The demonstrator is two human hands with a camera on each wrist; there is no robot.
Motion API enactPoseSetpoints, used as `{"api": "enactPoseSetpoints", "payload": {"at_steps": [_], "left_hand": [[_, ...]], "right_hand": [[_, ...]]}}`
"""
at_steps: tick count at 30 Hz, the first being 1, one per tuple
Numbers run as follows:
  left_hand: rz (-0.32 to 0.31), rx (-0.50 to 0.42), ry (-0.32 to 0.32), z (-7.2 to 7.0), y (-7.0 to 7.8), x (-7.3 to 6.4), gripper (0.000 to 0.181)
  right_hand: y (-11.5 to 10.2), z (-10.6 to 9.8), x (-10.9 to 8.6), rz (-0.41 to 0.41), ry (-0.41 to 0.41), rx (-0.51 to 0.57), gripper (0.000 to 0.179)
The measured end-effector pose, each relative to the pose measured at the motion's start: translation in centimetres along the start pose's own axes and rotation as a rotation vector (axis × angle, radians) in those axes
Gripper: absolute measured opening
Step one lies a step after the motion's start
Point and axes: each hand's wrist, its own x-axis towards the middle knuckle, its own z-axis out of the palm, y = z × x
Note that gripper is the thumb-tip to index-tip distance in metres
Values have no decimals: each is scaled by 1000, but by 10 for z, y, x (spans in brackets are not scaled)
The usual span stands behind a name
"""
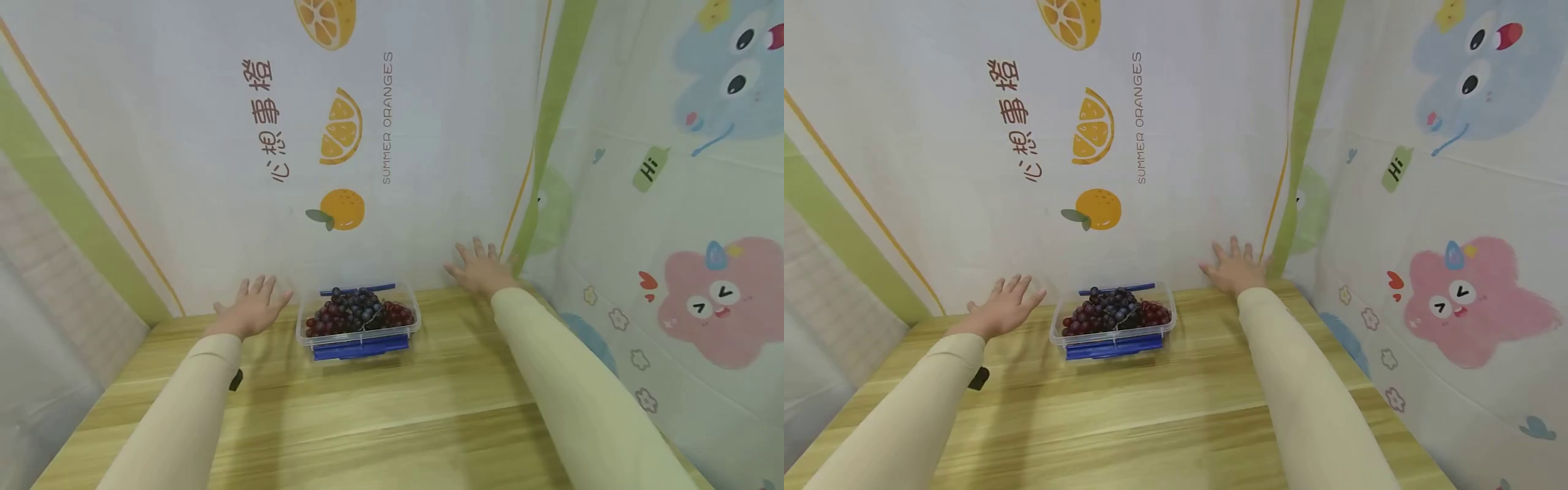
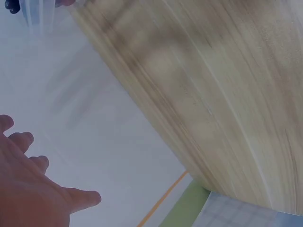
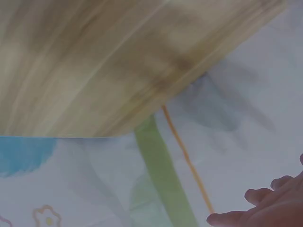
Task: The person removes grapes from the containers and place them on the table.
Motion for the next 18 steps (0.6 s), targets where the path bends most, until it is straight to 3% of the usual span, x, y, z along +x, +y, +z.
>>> {"api": "enactPoseSetpoints", "payload": {"at_steps": [6, 11, 18], "left_hand": [[7, -10, -6, -2, 6, 2, 101], [37, -4, -26, 7, 13, 6, 108], [28, -54, -138, 23, 29, 7, 123]], "right_hand": [[-22, -7, 3, -39, -7, 7, 77], [-44, -9, 6, -74, -42, -24, 79], [-82, -8, 4, -140, -90, -31, 83]]}}
